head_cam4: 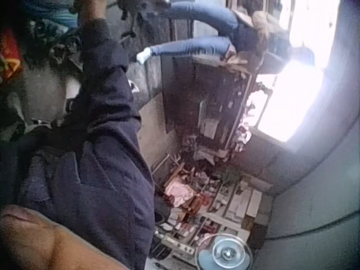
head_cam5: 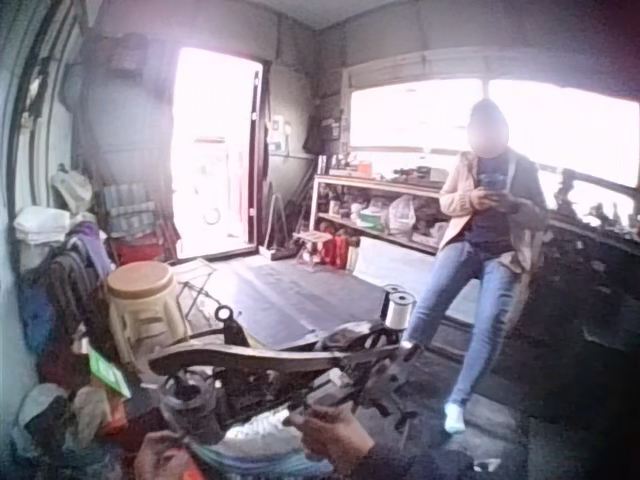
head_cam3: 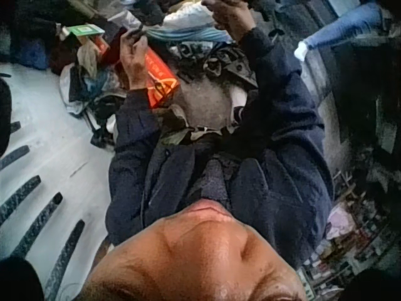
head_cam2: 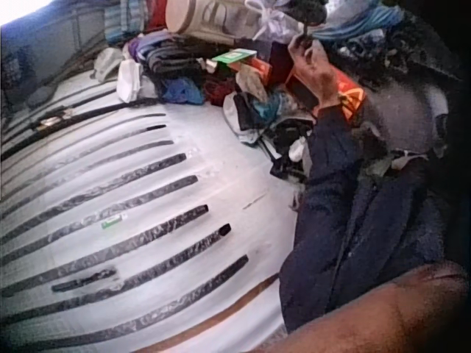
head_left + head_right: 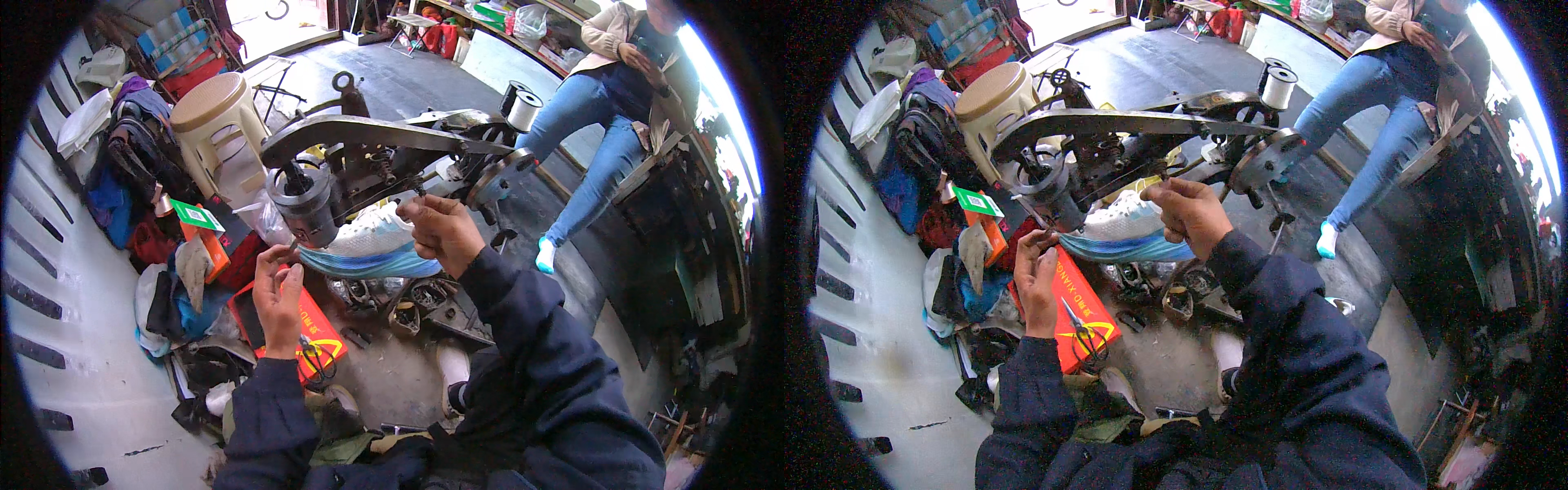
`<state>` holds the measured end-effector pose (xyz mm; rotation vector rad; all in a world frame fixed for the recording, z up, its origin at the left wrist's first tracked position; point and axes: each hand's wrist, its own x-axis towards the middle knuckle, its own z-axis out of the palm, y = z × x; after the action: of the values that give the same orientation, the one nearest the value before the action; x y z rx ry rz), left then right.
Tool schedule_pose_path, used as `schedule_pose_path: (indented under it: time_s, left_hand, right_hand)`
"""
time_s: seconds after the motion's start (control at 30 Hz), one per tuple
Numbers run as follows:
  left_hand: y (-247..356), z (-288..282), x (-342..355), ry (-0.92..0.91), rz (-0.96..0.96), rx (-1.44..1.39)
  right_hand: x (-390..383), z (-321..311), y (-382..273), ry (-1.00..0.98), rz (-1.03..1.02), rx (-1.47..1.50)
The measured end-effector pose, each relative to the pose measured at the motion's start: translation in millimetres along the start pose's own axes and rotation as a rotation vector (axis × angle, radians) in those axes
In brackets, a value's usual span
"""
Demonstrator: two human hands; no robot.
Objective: The person operates a manual sewing machine to stitch a white and blue sneaker. They guide the shoe under the needle, pull the thread, and adjust the shoe's position repeatedly to continue stitching along the sole.
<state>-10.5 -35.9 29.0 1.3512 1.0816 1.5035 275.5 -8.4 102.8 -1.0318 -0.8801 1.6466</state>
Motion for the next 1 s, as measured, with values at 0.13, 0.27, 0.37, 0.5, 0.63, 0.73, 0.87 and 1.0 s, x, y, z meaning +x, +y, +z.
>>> schedule_pose_path:
  time_s: [0.13,0.27,0.37,0.5,0.63,0.73,0.87,1.0]
  left_hand:
    - [1.0,-1.5,0.4,-0.026,0.012,0.041]
    - [2.8,1.0,1.3,-0.008,0.031,-0.007]
    - [4.3,2.5,1.9,-0.001,0.044,-0.002]
    - [3.9,2.9,1.8,0.003,0.04,-0.007]
    - [2.3,-0.3,1.5,-0.031,0.022,0.001]
    - [1.7,-2.6,1.3,-0.055,0.017,0.019]
    - [0.8,-2.3,0.4,-0.063,0.034,0.032]
    - [-1.4,-1.6,0.6,-0.066,0.032,0.022]
  right_hand:
    - [-2.9,-1.0,0.8,-0.08,-0.039,0.124]
    - [-3.0,-4.4,2.5,-0.12,0.015,0.17]
    - [-3.3,-2.7,3.9,-0.112,0.001,0.147]
    - [-9.0,3.4,3.2,-0.054,-0.041,0.033]
    - [-17.3,3.3,-3.1,0.006,-0.125,-0.025]
    - [-20.8,-1.1,-11.3,0.025,-0.218,-0.034]
    - [-18.7,-3.5,-20.8,0.15,-0.394,-0.204]
    - [-16.8,4.4,-20.9,0.093,-0.559,-0.577]
